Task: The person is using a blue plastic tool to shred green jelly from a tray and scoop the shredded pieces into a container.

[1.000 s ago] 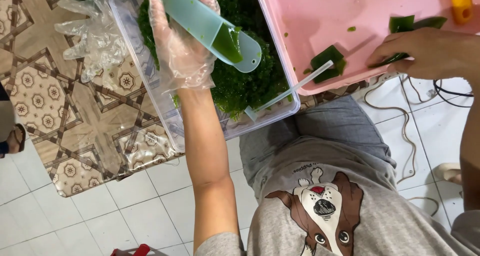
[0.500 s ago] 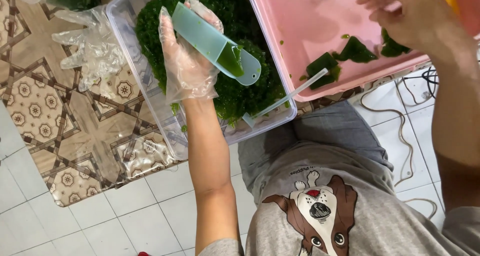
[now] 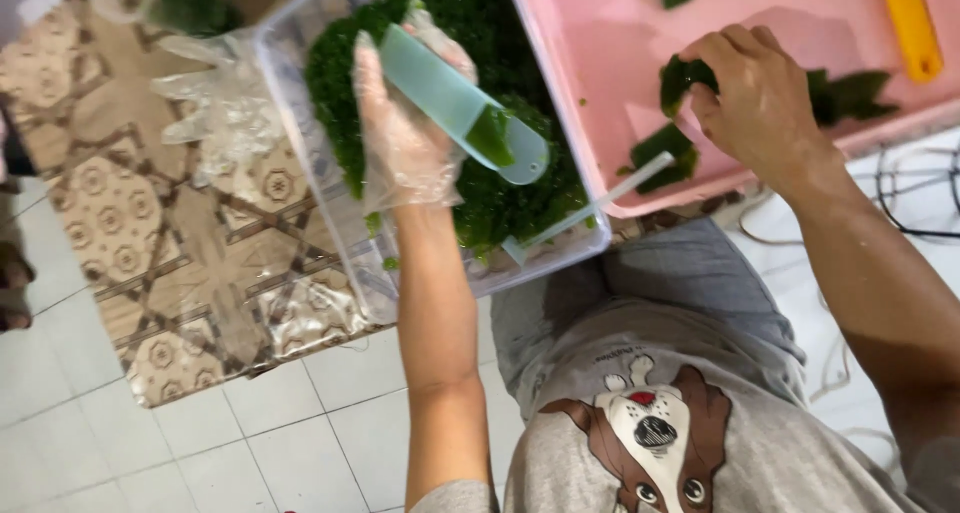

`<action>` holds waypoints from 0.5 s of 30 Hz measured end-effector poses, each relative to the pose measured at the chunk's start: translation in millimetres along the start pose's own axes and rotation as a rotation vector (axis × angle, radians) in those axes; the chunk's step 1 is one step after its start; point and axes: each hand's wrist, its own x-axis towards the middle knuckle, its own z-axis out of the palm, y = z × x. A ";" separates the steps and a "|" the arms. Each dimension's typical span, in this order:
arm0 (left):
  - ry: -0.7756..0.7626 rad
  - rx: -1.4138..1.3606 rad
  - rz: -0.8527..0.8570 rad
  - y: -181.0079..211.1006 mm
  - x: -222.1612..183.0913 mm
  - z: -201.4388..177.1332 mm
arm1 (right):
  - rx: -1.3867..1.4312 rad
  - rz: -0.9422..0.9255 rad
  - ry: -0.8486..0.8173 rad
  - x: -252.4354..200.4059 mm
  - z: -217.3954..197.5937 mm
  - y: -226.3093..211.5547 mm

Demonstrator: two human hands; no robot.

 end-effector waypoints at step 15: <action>-0.143 0.248 0.069 -7.8 -11.0 20.7 | 0.033 -0.107 0.089 11.6 28.8 18.0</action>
